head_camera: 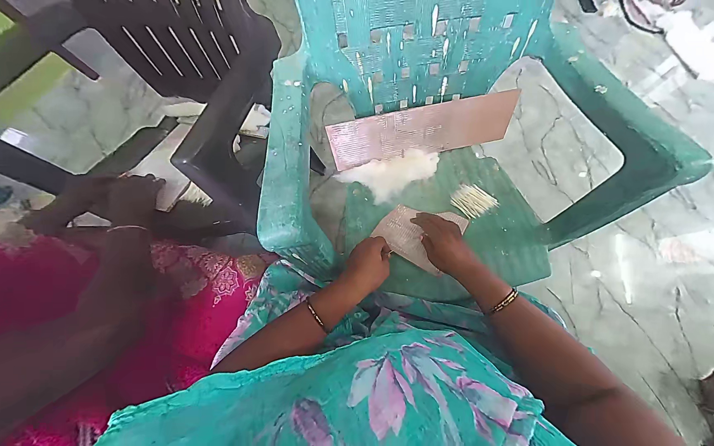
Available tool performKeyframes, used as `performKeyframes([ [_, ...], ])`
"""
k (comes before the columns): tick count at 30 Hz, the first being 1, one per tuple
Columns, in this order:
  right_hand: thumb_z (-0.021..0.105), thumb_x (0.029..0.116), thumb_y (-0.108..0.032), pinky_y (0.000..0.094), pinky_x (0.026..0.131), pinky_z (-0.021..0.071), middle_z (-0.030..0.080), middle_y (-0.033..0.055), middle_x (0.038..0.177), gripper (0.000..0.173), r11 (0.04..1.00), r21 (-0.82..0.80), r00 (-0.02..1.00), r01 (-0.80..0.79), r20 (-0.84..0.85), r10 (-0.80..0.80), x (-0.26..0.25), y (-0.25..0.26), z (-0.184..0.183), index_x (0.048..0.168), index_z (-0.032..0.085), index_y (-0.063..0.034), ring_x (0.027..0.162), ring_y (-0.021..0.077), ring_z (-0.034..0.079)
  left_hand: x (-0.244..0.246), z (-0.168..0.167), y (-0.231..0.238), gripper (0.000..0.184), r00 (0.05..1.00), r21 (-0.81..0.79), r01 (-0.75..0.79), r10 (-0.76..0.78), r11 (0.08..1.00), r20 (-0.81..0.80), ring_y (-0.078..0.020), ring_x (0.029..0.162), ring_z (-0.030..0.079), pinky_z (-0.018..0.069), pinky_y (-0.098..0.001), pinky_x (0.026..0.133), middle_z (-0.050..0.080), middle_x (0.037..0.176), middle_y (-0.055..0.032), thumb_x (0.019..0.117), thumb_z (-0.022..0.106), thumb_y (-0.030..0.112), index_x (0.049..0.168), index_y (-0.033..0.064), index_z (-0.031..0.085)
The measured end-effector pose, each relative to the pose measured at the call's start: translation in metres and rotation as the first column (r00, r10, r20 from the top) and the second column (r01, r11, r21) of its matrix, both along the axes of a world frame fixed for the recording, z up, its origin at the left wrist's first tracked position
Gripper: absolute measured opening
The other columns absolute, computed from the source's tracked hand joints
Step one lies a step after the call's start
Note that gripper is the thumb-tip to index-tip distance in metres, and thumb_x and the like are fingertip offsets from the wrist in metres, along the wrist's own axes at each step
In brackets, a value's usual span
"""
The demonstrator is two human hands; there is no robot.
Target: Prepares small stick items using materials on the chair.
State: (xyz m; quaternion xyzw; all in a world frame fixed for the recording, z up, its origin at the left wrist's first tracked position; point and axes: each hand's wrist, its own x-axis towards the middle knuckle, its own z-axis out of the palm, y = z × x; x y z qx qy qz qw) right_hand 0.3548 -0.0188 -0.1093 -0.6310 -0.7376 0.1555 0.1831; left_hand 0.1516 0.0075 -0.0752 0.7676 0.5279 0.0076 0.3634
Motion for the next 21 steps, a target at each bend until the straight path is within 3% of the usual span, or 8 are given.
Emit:
performKeyframes([
  [1,0.054,0.1025,-0.007,0.0660,0.108,0.0382,0.053,0.0158,0.151,0.039,0.997,-0.038,0.998,-0.060,0.025,0.061,-0.002,0.001,0.000,0.141,0.059,-0.0065,0.139,0.0369,0.050,-0.001,0.000,0.000,0.023,1.000,0.002,-0.001,0.001,1.000,-0.001,-0.0338,0.108,0.066,0.0522,-0.0517,0.098,0.067,0.112,-0.0206,0.1042,0.054,0.012,0.116,-0.0027,0.067],
  [3,0.046,0.1088,-0.023,0.0700,0.119,0.0188,0.038,0.0103,0.164,0.048,0.976,-0.167,0.985,-0.140,0.078,0.155,-0.002,0.000,0.000,0.155,0.044,-0.0097,0.153,0.0312,0.032,-0.002,0.000,-0.001,0.024,1.000,-0.007,0.002,-0.003,1.000,-0.006,-0.0346,0.110,0.065,0.0519,-0.0529,0.099,0.066,0.114,-0.0215,0.1046,0.054,0.013,0.117,-0.0031,0.066],
  [4,0.042,0.1101,-0.031,0.0715,0.120,0.0131,0.033,0.0093,0.167,0.053,0.965,-0.201,0.975,-0.171,0.104,0.195,0.000,-0.001,-0.002,0.158,0.038,-0.0098,0.156,0.0298,0.027,-0.002,0.000,-0.001,0.024,1.000,-0.013,0.006,-0.006,1.000,-0.011,-0.0342,0.111,0.065,0.0516,-0.0524,0.100,0.066,0.115,-0.0213,0.1048,0.054,0.013,0.117,-0.0032,0.066],
  [8,0.035,0.1082,-0.051,0.0723,0.120,0.0036,0.022,0.0087,0.171,0.070,0.935,-0.279,0.943,-0.220,0.184,0.277,0.011,-0.013,0.001,0.164,0.025,-0.0101,0.159,0.0264,0.017,0.000,0.004,-0.005,0.024,0.999,-0.054,0.036,-0.037,0.998,-0.016,-0.0324,0.108,0.065,0.0518,-0.0497,0.099,0.066,0.114,-0.0199,0.1053,0.055,0.015,0.118,-0.0026,0.066],
  [15,0.032,0.1083,-0.053,0.0691,0.121,-0.0035,0.015,0.0067,0.173,0.072,0.844,-0.483,0.898,-0.234,0.225,0.378,0.035,-0.054,0.029,0.165,0.019,-0.0122,0.160,0.0226,0.009,0.002,0.008,-0.014,0.024,0.991,-0.116,0.131,-0.125,0.985,0.056,-0.0287,0.109,0.065,0.0509,-0.0462,0.100,0.066,0.117,-0.0183,0.1056,0.055,0.016,0.117,-0.0016,0.067],
  [19,0.035,0.1089,-0.050,0.0683,0.122,-0.0022,0.020,0.0049,0.172,0.067,0.803,-0.536,0.881,-0.262,0.207,0.425,0.052,-0.068,0.048,0.164,0.025,-0.0134,0.160,0.0223,0.013,0.003,0.008,-0.017,0.025,0.983,-0.138,0.178,-0.169,0.974,0.075,-0.0276,0.107,0.065,0.0512,-0.0454,0.098,0.066,0.115,-0.0178,0.1065,0.053,0.017,0.118,-0.0014,0.066],
  [21,0.038,0.1085,-0.049,0.0688,0.122,-0.0012,0.025,0.0050,0.171,0.066,0.837,-0.494,0.904,-0.237,0.204,0.376,0.062,-0.065,0.050,0.163,0.029,-0.0132,0.159,0.0237,0.015,0.001,0.006,-0.016,0.026,0.984,-0.107,0.159,-0.148,0.982,0.104,-0.0295,0.111,0.064,0.0499,-0.0461,0.101,0.066,0.117,-0.0194,0.1072,0.051,0.016,0.118,-0.0030,0.066],
])
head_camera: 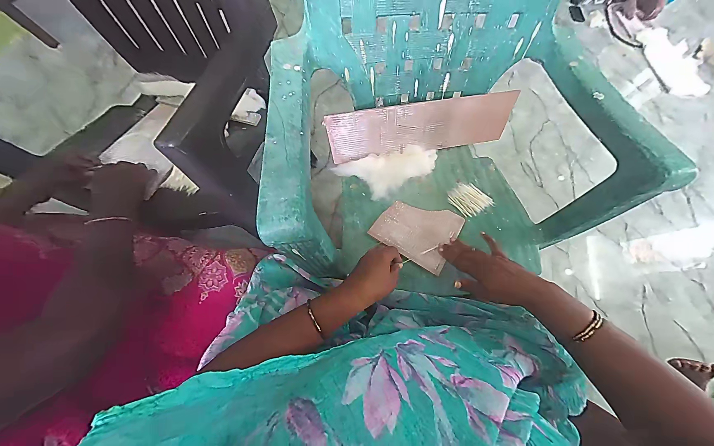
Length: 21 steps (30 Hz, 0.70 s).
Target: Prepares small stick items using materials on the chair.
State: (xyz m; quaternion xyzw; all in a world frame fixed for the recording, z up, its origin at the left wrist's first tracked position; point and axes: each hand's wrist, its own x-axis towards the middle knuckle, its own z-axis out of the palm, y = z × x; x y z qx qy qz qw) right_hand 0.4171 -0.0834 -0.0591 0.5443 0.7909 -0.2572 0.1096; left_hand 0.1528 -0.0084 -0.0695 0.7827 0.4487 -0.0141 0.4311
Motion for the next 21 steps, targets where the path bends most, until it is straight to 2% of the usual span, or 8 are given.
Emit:
performKeyframes([
  [4,0.046,0.1073,-0.041,0.0702,0.121,0.0077,0.032,0.0114,0.167,0.063,0.968,0.235,0.994,0.084,-0.081,-0.067,-0.004,0.025,-0.014,0.159,0.036,-0.0068,0.157,0.0277,0.024,-0.004,-0.010,0.009,0.024,0.991,0.104,-0.116,0.108,0.988,0.073,-0.0340,0.109,0.065,0.0515,-0.0496,0.098,0.065,0.112,-0.0221,0.1068,0.051,0.012,0.114,-0.0055,0.066],
  [6,0.046,0.1077,-0.039,0.0692,0.121,0.0097,0.032,0.0125,0.167,0.062,0.961,0.261,0.990,0.095,-0.124,-0.065,-0.019,0.043,-0.024,0.159,0.036,-0.0056,0.156,0.0284,0.026,-0.005,-0.013,0.014,0.025,0.991,0.139,-0.130,0.122,0.982,0.063,-0.0352,0.112,0.064,0.0509,-0.0503,0.100,0.065,0.115,-0.0230,0.1068,0.050,0.011,0.116,-0.0061,0.066],
  [10,0.042,0.1085,-0.043,0.0690,0.121,0.0083,0.028,0.0108,0.169,0.064,0.969,0.242,0.989,0.040,-0.146,-0.004,-0.047,0.069,-0.046,0.161,0.031,-0.0078,0.157,0.0277,0.023,-0.005,-0.015,0.018,0.025,0.993,0.140,-0.121,0.121,0.983,0.010,-0.0346,0.115,0.063,0.0500,-0.0500,0.103,0.065,0.119,-0.0224,0.1075,0.050,0.012,0.119,-0.0047,0.065],
  [13,0.037,0.1086,-0.047,0.0691,0.121,0.0036,0.023,0.0088,0.171,0.068,0.980,0.199,0.994,0.004,-0.104,0.017,-0.052,0.068,-0.048,0.164,0.025,-0.0093,0.159,0.0256,0.018,-0.005,-0.014,0.017,0.024,0.994,0.137,-0.111,0.112,0.984,0.002,-0.0335,0.114,0.064,0.0503,-0.0491,0.102,0.065,0.118,-0.0215,0.1070,0.051,0.012,0.117,-0.0043,0.066],
  [17,0.037,0.1079,-0.048,0.0715,0.120,0.0026,0.023,0.0094,0.171,0.068,0.988,0.146,0.992,-0.053,-0.103,0.069,-0.037,0.038,-0.041,0.163,0.026,-0.0090,0.159,0.0259,0.017,-0.005,-0.008,0.011,0.024,0.999,0.066,-0.052,0.052,0.997,-0.007,-0.0313,0.111,0.064,0.0508,-0.0478,0.101,0.065,0.116,-0.0201,0.1063,0.054,0.014,0.116,-0.0038,0.067],
  [21,0.037,0.1090,-0.045,0.0677,0.122,-0.0003,0.023,0.0052,0.171,0.064,0.995,0.028,0.993,-0.091,-0.074,0.092,-0.020,0.007,-0.023,0.164,0.027,-0.0125,0.159,0.0221,0.016,-0.001,-0.006,0.002,0.024,0.998,0.013,0.055,-0.055,0.998,0.010,-0.0284,0.107,0.065,0.0517,-0.0451,0.098,0.065,0.116,-0.0183,0.1058,0.055,0.015,0.116,-0.0026,0.067],
])
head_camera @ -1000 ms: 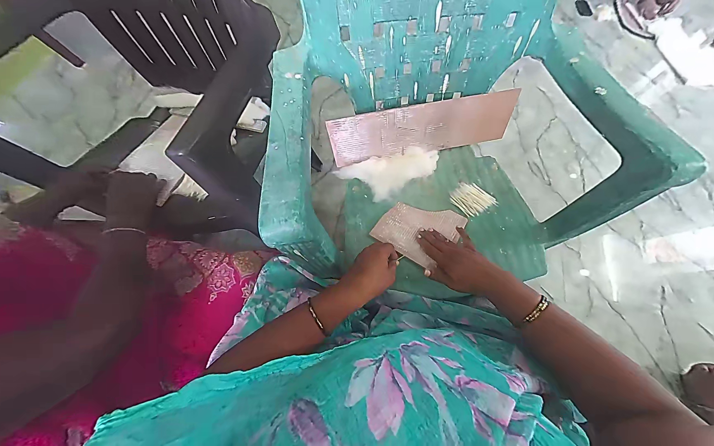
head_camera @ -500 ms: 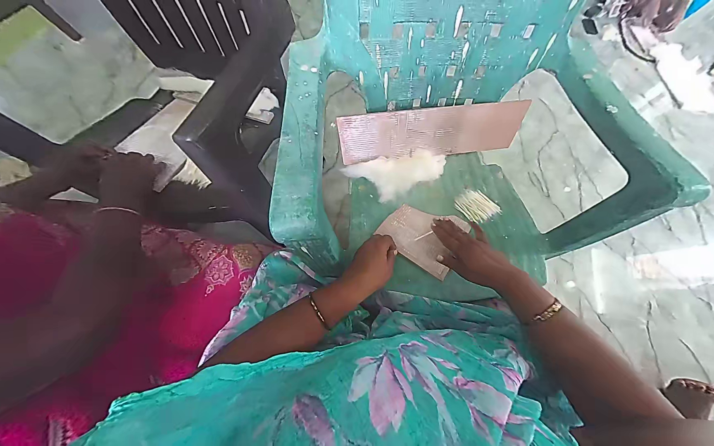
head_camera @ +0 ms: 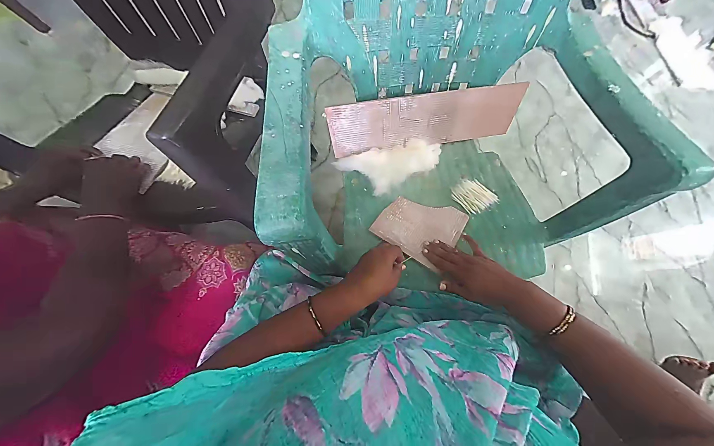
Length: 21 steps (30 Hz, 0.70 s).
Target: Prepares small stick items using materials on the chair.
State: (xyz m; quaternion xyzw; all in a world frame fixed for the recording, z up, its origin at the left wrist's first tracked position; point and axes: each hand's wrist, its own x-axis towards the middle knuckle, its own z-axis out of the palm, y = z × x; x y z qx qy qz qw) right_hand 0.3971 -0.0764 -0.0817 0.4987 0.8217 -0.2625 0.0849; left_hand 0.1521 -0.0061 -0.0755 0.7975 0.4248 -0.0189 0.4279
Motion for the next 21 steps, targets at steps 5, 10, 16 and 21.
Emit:
performKeyframes([
  [5,0.046,0.1043,-0.048,0.0732,0.119,0.0037,0.041,0.0034,0.163,0.062,0.990,0.116,0.990,0.076,-0.129,-0.061,0.028,-0.005,0.006,0.155,0.046,-0.0123,0.157,0.0283,0.024,0.001,0.000,-0.001,0.024,0.999,0.050,-0.027,0.025,0.998,0.038,-0.0297,0.108,0.065,0.0515,-0.0461,0.099,0.067,0.114,-0.0185,0.1063,0.054,0.014,0.115,-0.0033,0.067],
  [10,0.048,0.1054,-0.038,0.0718,0.119,0.0119,0.040,0.0107,0.163,0.060,0.945,0.266,0.975,0.191,-0.166,-0.150,0.011,0.025,-0.008,0.155,0.043,-0.0051,0.155,0.0315,0.028,-0.002,-0.004,0.007,0.020,0.991,0.102,-0.124,0.119,0.987,0.055,-0.0313,0.106,0.065,0.0523,-0.0484,0.097,0.066,0.110,-0.0189,0.1052,0.056,0.012,0.112,-0.0034,0.068],
  [16,0.040,0.1085,-0.043,0.0695,0.121,0.0043,0.026,0.0086,0.170,0.066,0.975,0.190,0.991,0.117,-0.082,-0.103,-0.025,0.049,-0.025,0.163,0.028,-0.0081,0.159,0.0252,0.018,-0.003,-0.005,0.011,0.021,0.994,0.129,-0.110,0.111,0.986,0.004,-0.0329,0.111,0.064,0.0509,-0.0488,0.100,0.066,0.114,-0.0203,0.1056,0.055,0.011,0.114,-0.0041,0.067],
  [21,0.034,0.1084,-0.048,0.0701,0.121,0.0008,0.021,0.0100,0.171,0.069,0.991,0.097,0.996,0.089,-0.011,-0.089,-0.022,0.021,-0.014,0.163,0.024,-0.0073,0.159,0.0249,0.015,-0.002,-0.003,0.006,0.021,0.996,0.114,-0.082,0.084,0.990,-0.012,-0.0330,0.111,0.064,0.0512,-0.0493,0.100,0.066,0.113,-0.0201,0.1050,0.057,0.012,0.114,-0.0038,0.067],
])
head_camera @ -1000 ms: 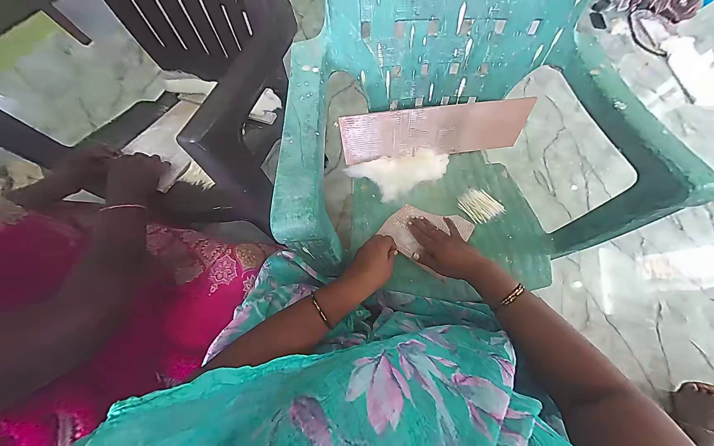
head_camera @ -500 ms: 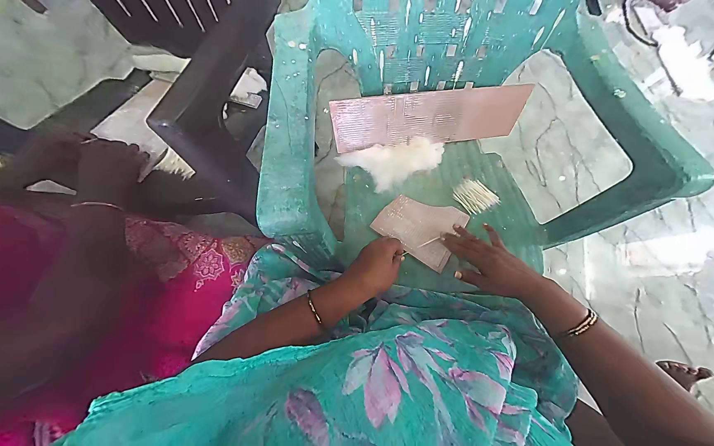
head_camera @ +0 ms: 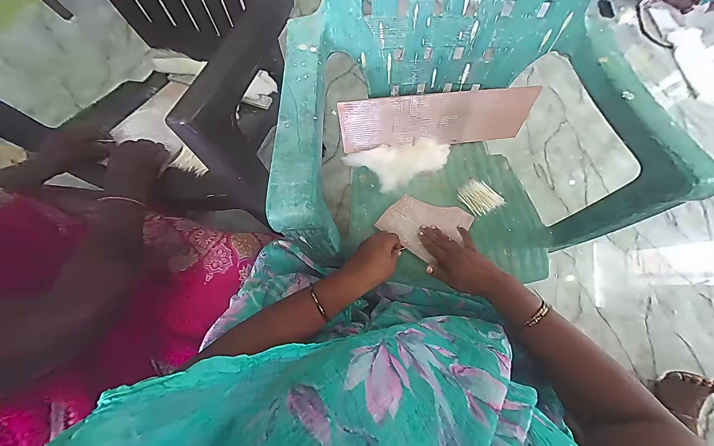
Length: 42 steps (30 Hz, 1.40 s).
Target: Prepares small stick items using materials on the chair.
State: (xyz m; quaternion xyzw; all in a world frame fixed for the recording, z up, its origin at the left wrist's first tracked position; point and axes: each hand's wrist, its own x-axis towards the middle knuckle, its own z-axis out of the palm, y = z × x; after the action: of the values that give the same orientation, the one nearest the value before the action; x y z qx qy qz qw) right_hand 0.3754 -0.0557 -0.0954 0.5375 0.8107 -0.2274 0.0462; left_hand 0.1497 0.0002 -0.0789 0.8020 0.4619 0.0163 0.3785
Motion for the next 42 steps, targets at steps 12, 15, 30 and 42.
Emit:
performKeyframes([
  [12,0.059,0.1001,-0.030,0.0695,0.109,0.0334,0.074,0.0023,0.120,0.029,0.833,0.480,0.933,0.275,-0.343,-0.111,0.018,-0.069,-0.014,0.115,0.077,-0.0138,0.125,0.0281,0.063,0.002,0.008,-0.020,0.024,0.990,0.032,0.141,-0.140,0.989,-0.032,-0.0299,0.111,0.065,0.0517,-0.0484,0.100,0.066,0.115,-0.0164,0.1072,0.053,0.017,0.115,-0.0002,0.069],
  [15,0.061,0.0983,-0.026,0.0633,0.102,0.0411,0.074,0.0059,0.118,0.026,0.768,0.537,0.920,0.350,-0.351,-0.174,0.012,-0.069,-0.014,0.114,0.076,-0.0121,0.120,0.0296,0.064,0.001,0.014,-0.026,0.024,0.984,0.042,0.177,-0.177,0.983,-0.016,-0.0297,0.108,0.066,0.0524,-0.0478,0.098,0.067,0.112,-0.0165,0.1068,0.053,0.016,0.113,-0.0004,0.069],
  [30,0.062,0.0955,-0.018,0.0603,0.098,0.0432,0.077,0.0048,0.097,0.018,0.658,0.606,0.890,0.446,-0.381,-0.252,0.025,-0.068,-0.009,0.091,0.079,-0.0126,0.108,0.0307,0.068,-0.004,0.028,-0.025,0.025,0.981,0.041,0.186,-0.188,0.982,0.044,-0.0283,0.107,0.065,0.0515,-0.0454,0.098,0.066,0.113,-0.0166,0.1076,0.052,0.016,0.114,-0.0009,0.069],
  [42,0.057,0.1025,-0.024,0.0651,0.100,0.0401,0.071,0.0195,0.115,0.027,0.551,0.332,0.620,0.766,-0.155,-0.769,0.046,0.056,0.007,0.111,0.077,-0.0080,0.118,0.0427,0.060,-0.024,-0.002,-0.006,0.027,0.994,-0.057,0.088,-0.084,0.994,0.077,-0.0285,0.103,0.065,0.0520,-0.0455,0.096,0.066,0.115,-0.0179,0.1067,0.052,0.020,0.117,-0.0004,0.068],
])
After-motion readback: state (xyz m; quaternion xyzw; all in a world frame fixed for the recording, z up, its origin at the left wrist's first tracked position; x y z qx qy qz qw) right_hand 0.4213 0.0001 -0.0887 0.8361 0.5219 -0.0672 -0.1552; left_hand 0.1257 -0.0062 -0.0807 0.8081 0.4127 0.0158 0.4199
